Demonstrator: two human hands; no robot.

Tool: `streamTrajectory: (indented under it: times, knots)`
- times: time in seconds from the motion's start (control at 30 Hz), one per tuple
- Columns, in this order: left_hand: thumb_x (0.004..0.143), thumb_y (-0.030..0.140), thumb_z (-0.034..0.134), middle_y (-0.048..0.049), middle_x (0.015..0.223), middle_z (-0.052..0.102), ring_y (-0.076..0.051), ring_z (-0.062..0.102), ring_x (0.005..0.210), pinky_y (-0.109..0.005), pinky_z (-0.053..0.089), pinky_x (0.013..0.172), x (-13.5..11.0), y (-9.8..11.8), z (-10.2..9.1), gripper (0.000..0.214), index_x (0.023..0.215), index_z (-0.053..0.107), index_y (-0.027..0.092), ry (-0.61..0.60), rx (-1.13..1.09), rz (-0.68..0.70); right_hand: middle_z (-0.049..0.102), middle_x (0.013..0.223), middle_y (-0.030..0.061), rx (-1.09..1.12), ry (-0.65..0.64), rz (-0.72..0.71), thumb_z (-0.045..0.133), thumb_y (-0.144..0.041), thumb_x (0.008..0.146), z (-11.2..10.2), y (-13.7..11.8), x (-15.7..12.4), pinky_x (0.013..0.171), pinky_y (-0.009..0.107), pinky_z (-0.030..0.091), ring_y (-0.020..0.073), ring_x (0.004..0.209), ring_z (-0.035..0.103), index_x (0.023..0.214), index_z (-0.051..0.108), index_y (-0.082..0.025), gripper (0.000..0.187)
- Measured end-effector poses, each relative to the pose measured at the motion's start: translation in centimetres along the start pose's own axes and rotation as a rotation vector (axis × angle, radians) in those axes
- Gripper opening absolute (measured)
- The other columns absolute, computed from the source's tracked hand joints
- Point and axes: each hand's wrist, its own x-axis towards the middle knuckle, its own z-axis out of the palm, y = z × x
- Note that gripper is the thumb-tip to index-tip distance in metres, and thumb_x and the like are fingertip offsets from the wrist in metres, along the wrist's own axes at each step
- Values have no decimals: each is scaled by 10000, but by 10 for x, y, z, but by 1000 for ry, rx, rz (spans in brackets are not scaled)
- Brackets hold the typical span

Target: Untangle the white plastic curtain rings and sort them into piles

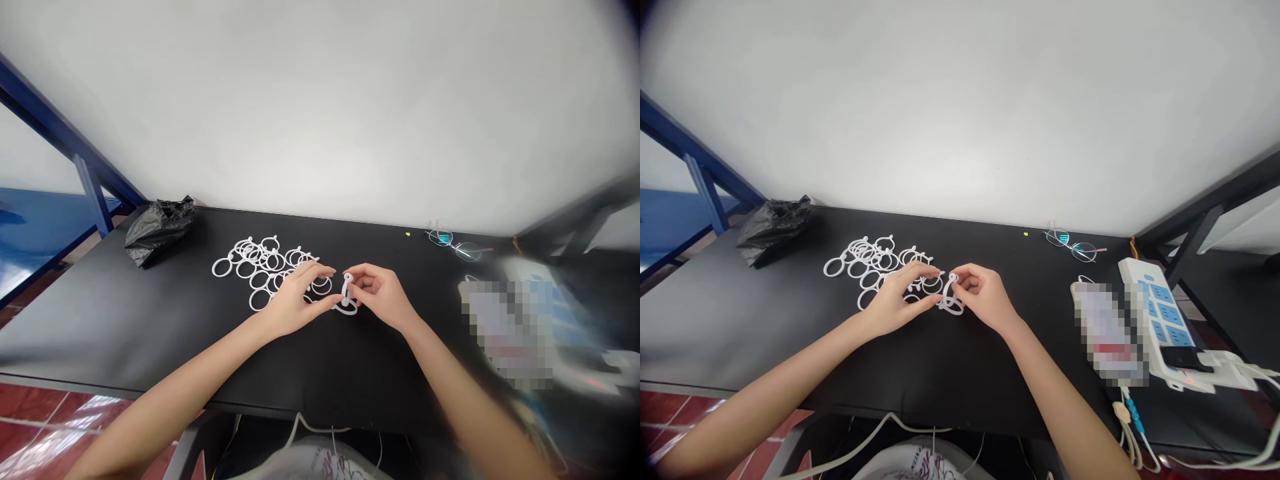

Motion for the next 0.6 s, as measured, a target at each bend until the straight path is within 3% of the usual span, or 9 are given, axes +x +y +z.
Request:
streamTrajectory:
  times: [0.17, 0.3, 0.4, 0.6]
  knots:
    - [874, 349, 665, -69, 1104, 695, -198, 670, 980, -350, 544, 909, 0, 4, 4, 341, 1177, 620, 198, -151, -264, -128, 718, 759, 41, 143, 60, -99, 743, -345, 786, 10, -5, -4, 677, 346, 607, 193, 700, 704, 899, 702, -187, 198]
    - [863, 340, 677, -71, 1168, 693, -218, 658, 1075, -371, 519, 983, 0, 5, 5, 373, 1203, 621, 196, -160, -326, -139, 739, 786, 45, 177, 112, -133, 758, -325, 780, 17, -4, -7, 722, 376, 623, 223, 756, 738, 897, 720, -201, 174]
    - [806, 357, 738, -73, 1111, 712, -229, 674, 1022, -374, 533, 949, 0, 4, 4, 406, 1164, 652, 186, -133, -297, -123, 739, 799, 42, 198, 148, -145, 789, -319, 747, 18, -4, -8, 747, 390, 631, 239, 791, 746, 896, 734, -209, 193]
    - [828, 352, 717, -72, 1106, 716, -219, 678, 998, -347, 538, 910, 1, -1, 0, 372, 1160, 669, 191, -108, -273, -131, 733, 898, 52, 299, 17, -103, 751, -370, 779, 14, -12, -6, 753, 409, 639, 244, 881, 730, 963, 749, -213, 242]
